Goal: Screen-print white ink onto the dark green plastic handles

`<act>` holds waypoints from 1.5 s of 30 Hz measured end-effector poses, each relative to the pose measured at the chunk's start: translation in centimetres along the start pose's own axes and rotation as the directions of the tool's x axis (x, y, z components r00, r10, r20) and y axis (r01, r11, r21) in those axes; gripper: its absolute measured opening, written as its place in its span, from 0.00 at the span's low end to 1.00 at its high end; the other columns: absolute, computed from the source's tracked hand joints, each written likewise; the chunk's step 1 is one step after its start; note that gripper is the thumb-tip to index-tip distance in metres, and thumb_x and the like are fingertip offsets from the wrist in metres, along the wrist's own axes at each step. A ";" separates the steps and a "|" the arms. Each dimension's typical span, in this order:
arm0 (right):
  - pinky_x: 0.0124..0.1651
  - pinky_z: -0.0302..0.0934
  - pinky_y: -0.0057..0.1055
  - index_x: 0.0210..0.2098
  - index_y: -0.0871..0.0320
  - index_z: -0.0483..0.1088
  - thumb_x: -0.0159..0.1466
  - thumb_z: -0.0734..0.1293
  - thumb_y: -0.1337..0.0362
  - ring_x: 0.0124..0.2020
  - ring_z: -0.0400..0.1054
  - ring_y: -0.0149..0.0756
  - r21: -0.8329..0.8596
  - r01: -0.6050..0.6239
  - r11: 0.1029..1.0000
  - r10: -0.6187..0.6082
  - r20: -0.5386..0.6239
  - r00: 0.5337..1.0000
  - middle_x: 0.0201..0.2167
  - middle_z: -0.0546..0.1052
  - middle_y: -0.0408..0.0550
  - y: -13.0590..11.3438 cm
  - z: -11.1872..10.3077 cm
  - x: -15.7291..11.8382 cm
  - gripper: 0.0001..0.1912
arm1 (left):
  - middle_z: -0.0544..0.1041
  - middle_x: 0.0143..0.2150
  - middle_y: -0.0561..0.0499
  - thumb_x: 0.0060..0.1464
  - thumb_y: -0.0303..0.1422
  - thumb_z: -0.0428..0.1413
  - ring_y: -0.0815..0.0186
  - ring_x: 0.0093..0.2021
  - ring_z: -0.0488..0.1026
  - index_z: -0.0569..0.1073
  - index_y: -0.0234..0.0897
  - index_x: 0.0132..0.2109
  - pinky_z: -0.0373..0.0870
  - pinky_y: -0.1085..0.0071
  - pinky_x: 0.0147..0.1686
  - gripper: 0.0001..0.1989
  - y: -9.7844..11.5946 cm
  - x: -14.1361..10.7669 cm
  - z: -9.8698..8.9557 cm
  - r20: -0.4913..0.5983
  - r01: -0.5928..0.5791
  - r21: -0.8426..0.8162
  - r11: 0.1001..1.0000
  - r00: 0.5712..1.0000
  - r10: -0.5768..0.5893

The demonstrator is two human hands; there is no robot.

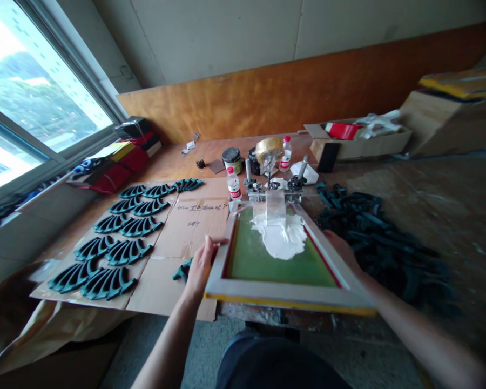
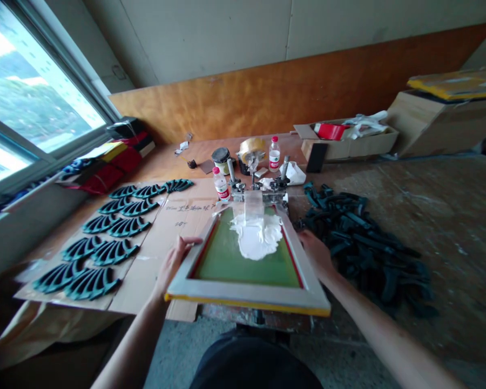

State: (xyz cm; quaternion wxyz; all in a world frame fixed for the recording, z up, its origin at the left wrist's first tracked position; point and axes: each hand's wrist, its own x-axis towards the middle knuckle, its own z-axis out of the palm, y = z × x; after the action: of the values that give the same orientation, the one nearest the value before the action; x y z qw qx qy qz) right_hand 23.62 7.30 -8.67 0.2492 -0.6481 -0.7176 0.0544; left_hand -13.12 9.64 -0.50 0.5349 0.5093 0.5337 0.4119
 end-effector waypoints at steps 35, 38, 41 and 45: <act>0.45 0.65 0.34 0.55 0.53 0.66 0.62 0.67 0.64 0.43 0.70 0.40 0.047 0.276 0.960 -0.279 0.100 0.955 0.42 0.76 0.48 -8.2 -1.2 6.6 0.21 | 0.75 0.28 0.54 0.49 0.50 0.59 0.69 0.25 0.69 0.57 0.36 0.66 0.63 0.75 0.24 0.42 -7.9 -1.1 0.5 0.012 0.198 0.075 0.977 0.980 -0.199; 0.41 0.65 0.35 0.60 0.52 0.63 0.63 0.67 0.57 0.41 0.71 0.43 -0.075 0.127 0.989 -0.127 0.006 0.992 0.43 0.75 0.50 -7.1 -3.3 10.0 0.27 | 0.76 0.30 0.52 0.51 0.53 0.56 0.66 0.28 0.71 0.66 0.37 0.61 0.65 0.74 0.27 0.36 -3.8 -1.1 0.3 -0.001 0.173 0.041 0.984 0.985 -0.173; 0.40 0.63 0.34 0.55 0.54 0.68 0.66 0.62 0.53 0.38 0.71 0.41 -0.030 -0.002 1.000 -0.004 -0.200 0.980 0.41 0.76 0.51 -3.4 -5.5 10.7 0.21 | 0.77 0.31 0.50 0.56 0.57 0.46 0.66 0.28 0.71 0.77 0.37 0.45 0.66 0.73 0.27 0.30 0.8 -0.4 0.8 -0.082 0.082 -0.038 0.996 0.993 -0.085; 0.36 0.62 0.33 0.38 0.58 0.72 0.65 0.59 0.51 0.33 0.70 0.41 0.029 -0.203 0.979 0.205 -0.139 0.969 0.32 0.75 0.50 1.1 -4.2 7.4 0.18 | 0.78 0.38 0.48 0.58 0.56 0.45 0.66 0.34 0.74 0.75 0.38 0.44 0.68 0.75 0.28 0.27 6.2 2.7 2.4 -0.181 -0.184 -0.222 0.957 0.973 0.145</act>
State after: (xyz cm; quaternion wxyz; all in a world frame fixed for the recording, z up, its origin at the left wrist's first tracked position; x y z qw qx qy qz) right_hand 26.16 13.48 -3.33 0.2971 -0.7189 -0.6272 0.0389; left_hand -9.84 12.97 4.99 0.5103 0.4494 0.4780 0.5560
